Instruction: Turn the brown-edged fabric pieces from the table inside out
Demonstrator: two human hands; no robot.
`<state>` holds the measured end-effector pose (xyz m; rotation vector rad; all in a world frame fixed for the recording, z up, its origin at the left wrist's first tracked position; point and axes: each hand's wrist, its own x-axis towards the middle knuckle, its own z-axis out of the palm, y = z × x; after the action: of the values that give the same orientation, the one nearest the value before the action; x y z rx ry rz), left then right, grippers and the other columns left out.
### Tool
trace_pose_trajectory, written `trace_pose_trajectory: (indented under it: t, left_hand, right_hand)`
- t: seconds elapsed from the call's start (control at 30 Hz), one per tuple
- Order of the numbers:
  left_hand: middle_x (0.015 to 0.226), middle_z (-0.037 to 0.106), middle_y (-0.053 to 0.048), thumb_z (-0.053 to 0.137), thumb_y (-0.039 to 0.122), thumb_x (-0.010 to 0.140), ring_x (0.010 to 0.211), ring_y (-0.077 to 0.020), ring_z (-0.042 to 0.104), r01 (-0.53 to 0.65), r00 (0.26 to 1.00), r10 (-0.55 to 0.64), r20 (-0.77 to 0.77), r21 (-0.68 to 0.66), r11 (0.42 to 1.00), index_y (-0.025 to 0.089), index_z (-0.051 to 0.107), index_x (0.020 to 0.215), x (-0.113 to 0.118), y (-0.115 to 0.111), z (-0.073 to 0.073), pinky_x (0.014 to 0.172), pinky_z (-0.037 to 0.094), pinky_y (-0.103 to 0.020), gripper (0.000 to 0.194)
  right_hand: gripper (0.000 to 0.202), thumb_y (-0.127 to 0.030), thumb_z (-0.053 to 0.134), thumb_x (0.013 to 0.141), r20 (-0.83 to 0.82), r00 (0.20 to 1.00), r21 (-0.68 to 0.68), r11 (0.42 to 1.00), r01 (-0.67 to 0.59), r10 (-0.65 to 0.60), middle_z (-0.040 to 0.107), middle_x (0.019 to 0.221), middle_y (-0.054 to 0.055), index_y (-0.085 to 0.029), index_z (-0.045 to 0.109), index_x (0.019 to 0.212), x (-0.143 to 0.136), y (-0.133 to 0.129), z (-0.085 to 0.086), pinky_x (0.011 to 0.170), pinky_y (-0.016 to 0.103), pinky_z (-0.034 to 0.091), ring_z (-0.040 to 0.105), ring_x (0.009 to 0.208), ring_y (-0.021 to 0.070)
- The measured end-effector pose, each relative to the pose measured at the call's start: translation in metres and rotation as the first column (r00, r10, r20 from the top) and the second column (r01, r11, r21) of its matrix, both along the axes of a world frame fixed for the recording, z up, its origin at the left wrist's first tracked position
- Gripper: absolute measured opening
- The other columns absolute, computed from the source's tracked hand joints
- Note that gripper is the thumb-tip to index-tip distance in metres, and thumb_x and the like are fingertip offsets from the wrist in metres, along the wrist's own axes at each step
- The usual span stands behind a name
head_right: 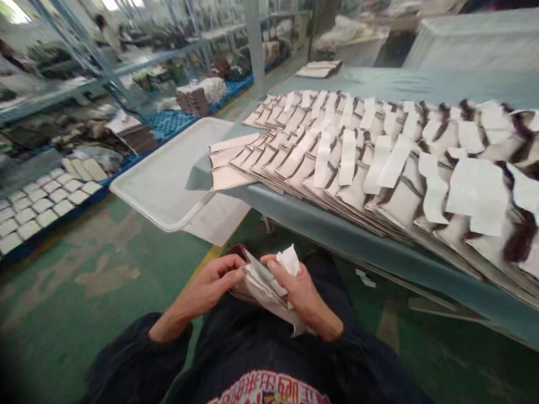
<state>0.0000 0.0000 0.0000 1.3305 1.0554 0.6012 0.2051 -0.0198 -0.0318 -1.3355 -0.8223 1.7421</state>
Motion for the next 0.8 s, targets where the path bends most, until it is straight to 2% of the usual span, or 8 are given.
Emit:
trace_pose_trajectory:
  t: [0.1,0.2,0.3,0.47,0.67,0.8]
  left_hand:
    - [0.079,0.056,0.0,0.057,0.039,0.094,0.072,-0.0135,0.047,0.003,1.0,-0.003,-0.015,0.006,1.0,0.013,0.063,0.089,0.0,-0.003,0.002,0.067,0.038,-0.026,0.027]
    - [0.079,0.058,-0.001,0.056,0.038,0.094,0.073,-0.0142,0.049,0.01,1.0,-0.009,-0.024,0.035,0.999,0.013,0.064,0.088,0.001,-0.006,0.005,0.067,0.04,-0.026,0.026]
    - [0.08,0.06,-0.002,0.056,0.036,0.094,0.073,-0.015,0.051,0.025,0.999,-0.023,-0.032,0.077,0.997,0.013,0.064,0.087,0.002,-0.008,0.008,0.068,0.042,-0.027,0.025]
    - [0.08,0.063,-0.003,0.056,0.036,0.094,0.074,-0.0157,0.053,0.037,0.998,-0.03,-0.058,0.117,0.992,0.013,0.066,0.087,0.005,-0.011,0.008,0.068,0.043,-0.027,0.027]
    - [0.082,0.064,-0.004,0.06,0.037,0.093,0.075,-0.0158,0.055,0.015,1.0,-0.013,-0.018,0.112,0.994,0.012,0.067,0.087,0.008,-0.015,0.004,0.069,0.044,-0.027,0.027]
    - [0.079,0.064,-0.003,0.063,0.038,0.091,0.073,-0.0151,0.054,0.008,1.0,-0.007,-0.012,0.079,0.997,0.013,0.065,0.082,0.012,-0.016,0.003,0.067,0.044,-0.026,0.027]
  right_hand:
    - [0.057,-0.07,0.08,0.07,0.059,0.997,0.056,0.998,0.042,-0.045,0.049,0.068,-0.004,-0.018,0.067,0.087,-0.001,-0.001,-0.001,0.052,0.023,0.034,0.04,0.06,0.0112]
    - [0.054,-0.069,0.079,0.072,0.078,0.996,0.097,0.994,-0.042,0.034,0.051,0.069,-0.003,-0.018,0.062,0.08,-0.001,-0.002,0.001,0.055,0.024,0.036,0.042,0.062,0.0117]
    - [0.056,-0.071,0.078,0.073,0.051,0.985,0.115,0.978,-0.172,0.167,0.049,0.065,-0.004,-0.018,0.06,0.081,0.0,0.0,0.003,0.055,0.025,0.035,0.039,0.059,0.0109]
    - [0.059,-0.072,0.079,0.071,0.024,0.961,0.127,0.952,-0.277,0.276,0.049,0.069,-0.003,-0.018,0.059,0.082,0.001,0.004,0.003,0.055,0.024,0.033,0.039,0.063,0.0113]
    - [0.061,-0.075,0.076,0.072,0.045,0.936,0.098,0.931,-0.352,0.349,0.042,0.066,-0.006,-0.019,0.055,0.08,0.005,0.002,-0.003,0.049,0.023,0.026,0.032,0.058,0.0095]
    - [0.062,-0.076,0.076,0.074,-0.062,0.921,0.065,0.923,-0.38,0.384,0.042,0.067,-0.006,-0.018,0.055,0.086,0.006,-0.001,-0.01,0.048,0.022,0.026,0.031,0.056,0.0083]
